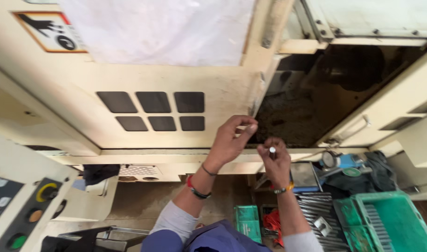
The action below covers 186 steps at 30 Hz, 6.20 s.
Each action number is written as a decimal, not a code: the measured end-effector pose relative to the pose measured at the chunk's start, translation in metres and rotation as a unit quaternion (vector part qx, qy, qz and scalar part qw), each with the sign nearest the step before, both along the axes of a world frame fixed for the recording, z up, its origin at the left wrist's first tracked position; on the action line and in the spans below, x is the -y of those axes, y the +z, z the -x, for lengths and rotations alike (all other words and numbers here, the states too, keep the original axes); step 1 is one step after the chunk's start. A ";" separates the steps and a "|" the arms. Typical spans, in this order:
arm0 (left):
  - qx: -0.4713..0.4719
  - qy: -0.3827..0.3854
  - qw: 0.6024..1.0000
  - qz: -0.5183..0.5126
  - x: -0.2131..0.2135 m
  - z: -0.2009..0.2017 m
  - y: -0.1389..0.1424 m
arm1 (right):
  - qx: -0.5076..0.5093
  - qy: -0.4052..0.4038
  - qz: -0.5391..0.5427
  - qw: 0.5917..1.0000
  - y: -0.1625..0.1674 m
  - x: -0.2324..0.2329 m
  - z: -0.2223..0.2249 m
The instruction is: The person opens a CNC lathe door, removes a metal rod, and measures it with a dial caliper. They place the rod in a green bin, wipe the caliper with a yellow cloth, and repeat the process with additional rods.
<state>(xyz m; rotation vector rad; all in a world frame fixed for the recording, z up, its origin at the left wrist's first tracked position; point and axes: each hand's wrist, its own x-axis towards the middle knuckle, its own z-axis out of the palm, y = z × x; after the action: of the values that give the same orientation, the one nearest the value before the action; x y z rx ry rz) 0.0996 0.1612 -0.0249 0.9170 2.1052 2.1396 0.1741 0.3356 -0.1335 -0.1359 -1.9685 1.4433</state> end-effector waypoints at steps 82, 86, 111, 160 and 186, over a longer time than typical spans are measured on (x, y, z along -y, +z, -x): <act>-0.206 -0.085 0.974 -0.051 -0.050 0.074 -0.034 | -0.032 0.051 -0.188 0.980 -0.038 0.007 0.124; -0.194 -0.093 0.976 -0.045 -0.051 0.074 -0.035 | -0.038 0.077 -0.164 0.983 -0.040 0.005 0.126; -0.180 -0.105 0.976 -0.062 -0.051 0.070 -0.030 | -0.029 0.088 -0.088 0.992 -0.062 0.004 0.128; -0.194 -0.109 0.973 -0.067 -0.052 0.073 -0.034 | -0.037 0.022 -0.219 0.975 -0.061 0.001 0.129; -0.199 -0.109 0.971 -0.074 -0.052 0.073 -0.034 | -0.026 0.035 -0.194 0.980 -0.068 -0.001 0.130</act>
<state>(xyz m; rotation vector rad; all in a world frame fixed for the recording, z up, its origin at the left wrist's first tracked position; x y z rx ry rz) 0.0264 0.2137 -0.0589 1.6305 1.8838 2.1632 0.0438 0.3371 -0.2012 0.1453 -2.1882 1.0652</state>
